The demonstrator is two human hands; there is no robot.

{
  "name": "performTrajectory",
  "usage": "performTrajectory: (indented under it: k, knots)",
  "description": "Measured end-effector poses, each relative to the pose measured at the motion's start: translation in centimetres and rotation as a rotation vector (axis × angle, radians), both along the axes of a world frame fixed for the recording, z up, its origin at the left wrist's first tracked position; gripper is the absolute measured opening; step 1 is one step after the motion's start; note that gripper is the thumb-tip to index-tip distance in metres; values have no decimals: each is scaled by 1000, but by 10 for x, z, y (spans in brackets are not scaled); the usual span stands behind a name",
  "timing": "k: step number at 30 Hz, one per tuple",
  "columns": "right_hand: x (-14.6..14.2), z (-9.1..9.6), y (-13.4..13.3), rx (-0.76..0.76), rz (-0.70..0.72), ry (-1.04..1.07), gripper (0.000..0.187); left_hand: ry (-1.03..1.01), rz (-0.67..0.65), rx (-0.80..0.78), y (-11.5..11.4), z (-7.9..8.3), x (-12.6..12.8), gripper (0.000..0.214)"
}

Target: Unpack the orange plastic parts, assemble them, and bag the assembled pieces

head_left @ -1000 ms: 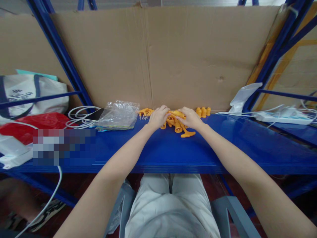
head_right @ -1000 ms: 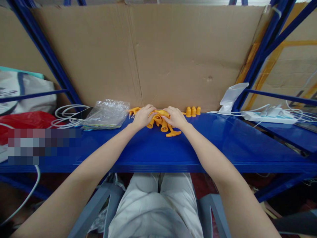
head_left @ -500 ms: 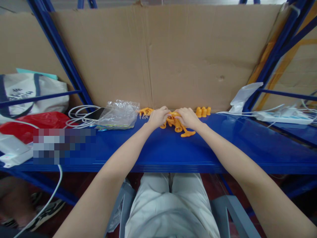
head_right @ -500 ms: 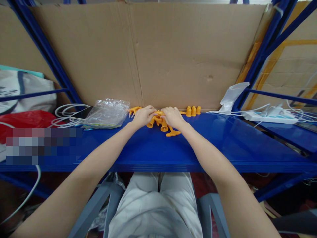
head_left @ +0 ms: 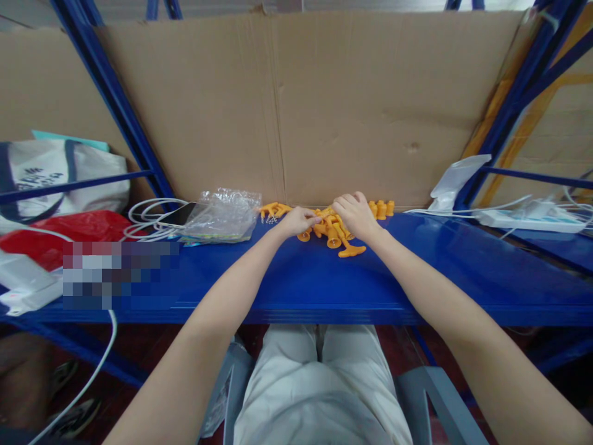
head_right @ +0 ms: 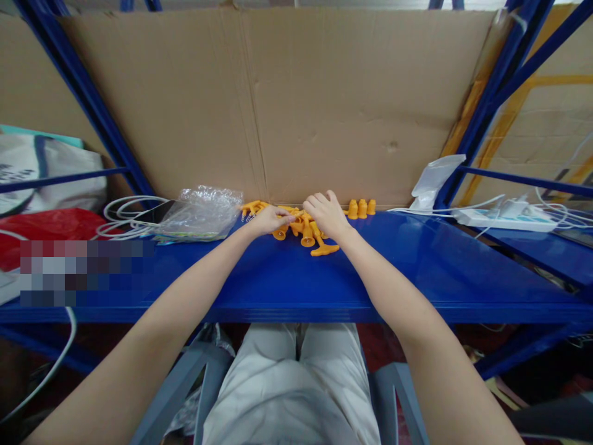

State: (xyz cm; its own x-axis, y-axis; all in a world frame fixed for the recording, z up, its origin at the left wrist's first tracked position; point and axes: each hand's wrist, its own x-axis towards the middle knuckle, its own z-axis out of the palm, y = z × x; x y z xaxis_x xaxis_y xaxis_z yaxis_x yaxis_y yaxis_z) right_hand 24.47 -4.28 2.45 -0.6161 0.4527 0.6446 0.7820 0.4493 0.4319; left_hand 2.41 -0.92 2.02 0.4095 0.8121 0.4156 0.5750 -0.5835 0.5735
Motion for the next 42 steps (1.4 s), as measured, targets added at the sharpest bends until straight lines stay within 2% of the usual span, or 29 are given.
performTrajectory:
  k: [3,7,9,11,14,17,22,27,31,37,40,42]
  knots:
    - [20,1,6,-24,-89,196,29,-23,39,-18,1,1,-2,28]
    - [57,1,13,-96,-315,510,28,-131,107,-14,2,2,-5,26]
    - [76,-1,16,-190,-459,639,31,-222,116,-31,1,2,-7,26]
    - [92,-6,18,-362,-584,737,34,-300,130,-76,0,2,-9,26]
    - [110,-16,19,-526,-717,843,35,-369,207,-122,-1,3,-10,26]
    - [119,-25,21,-580,-758,933,35,-384,309,-107,-1,3,-9,17]
    - [121,-30,27,-547,-768,1081,44,-295,403,-129,2,0,-8,14]
    - [117,-29,26,-656,-808,971,38,-182,440,-167,3,-4,-8,13]
    - [118,-30,23,-678,-868,890,46,-152,409,-200,-1,-4,-6,9]
    - [127,-45,38,-707,-825,800,50,-171,352,-286,-6,-5,3,10]
    - [131,-50,45,-710,-800,763,51,-143,301,-258,-6,-8,5,10]
    - [131,-51,46,-731,-813,753,51,-92,295,-158,-3,-10,3,11]
